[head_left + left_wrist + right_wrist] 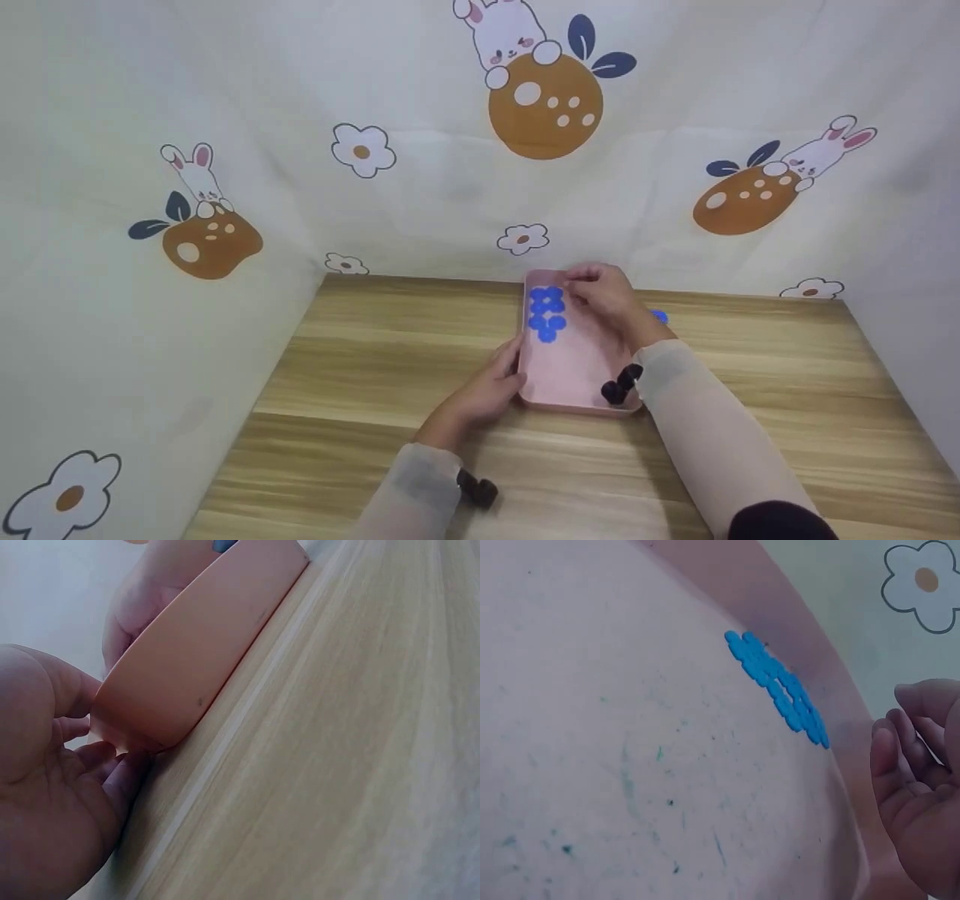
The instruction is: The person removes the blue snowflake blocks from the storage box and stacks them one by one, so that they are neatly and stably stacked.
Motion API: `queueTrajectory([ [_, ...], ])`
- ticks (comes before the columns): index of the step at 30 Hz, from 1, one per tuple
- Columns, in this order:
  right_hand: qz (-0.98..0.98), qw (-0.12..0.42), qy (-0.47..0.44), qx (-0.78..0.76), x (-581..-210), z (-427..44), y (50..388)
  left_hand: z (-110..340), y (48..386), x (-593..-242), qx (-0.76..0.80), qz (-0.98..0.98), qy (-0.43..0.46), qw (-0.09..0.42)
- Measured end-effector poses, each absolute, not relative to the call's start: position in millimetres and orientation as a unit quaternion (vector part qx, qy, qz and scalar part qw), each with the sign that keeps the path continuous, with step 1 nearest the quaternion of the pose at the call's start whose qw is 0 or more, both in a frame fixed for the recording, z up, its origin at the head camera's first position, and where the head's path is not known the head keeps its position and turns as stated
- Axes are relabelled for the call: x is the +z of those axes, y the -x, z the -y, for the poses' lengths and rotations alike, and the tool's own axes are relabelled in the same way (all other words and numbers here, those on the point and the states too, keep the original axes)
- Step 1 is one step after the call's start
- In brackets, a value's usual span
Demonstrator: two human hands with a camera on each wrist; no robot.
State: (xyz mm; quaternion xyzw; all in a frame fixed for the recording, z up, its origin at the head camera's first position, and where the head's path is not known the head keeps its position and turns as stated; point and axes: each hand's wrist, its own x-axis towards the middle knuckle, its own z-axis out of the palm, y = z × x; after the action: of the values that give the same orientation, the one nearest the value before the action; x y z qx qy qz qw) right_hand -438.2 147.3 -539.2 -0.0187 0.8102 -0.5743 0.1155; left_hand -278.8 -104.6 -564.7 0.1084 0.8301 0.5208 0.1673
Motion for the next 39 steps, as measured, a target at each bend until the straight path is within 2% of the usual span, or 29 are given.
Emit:
queueTrajectory([
  [4, -0.820, 0.152, 0.023, -0.551, -543.8, -147.1, 440.1, 105.0, 278.8, -565.2, 0.522, -0.829, -0.108, 0.167],
  [13, -0.841, 0.170, 0.045, -0.511, -552.5, -147.9, 439.2, 104.5, 278.6, -564.4, 0.547, -0.810, -0.119, 0.172],
  [30, -0.871, 0.243, 0.083, -0.420, -550.0, -149.5, 436.3, 103.8, 280.0, -565.1, 0.539, -0.817, -0.129, 0.159],
  [34, -0.882, 0.239, 0.108, -0.391, -551.2, -148.1, 436.6, 104.3, 280.3, -566.1, 0.538, -0.817, -0.127, 0.162],
  [39, -0.903, 0.194, 0.177, -0.339, -553.7, -147.0, 436.8, 104.3, 280.0, -567.4, 0.540, -0.814, -0.147, 0.156],
])
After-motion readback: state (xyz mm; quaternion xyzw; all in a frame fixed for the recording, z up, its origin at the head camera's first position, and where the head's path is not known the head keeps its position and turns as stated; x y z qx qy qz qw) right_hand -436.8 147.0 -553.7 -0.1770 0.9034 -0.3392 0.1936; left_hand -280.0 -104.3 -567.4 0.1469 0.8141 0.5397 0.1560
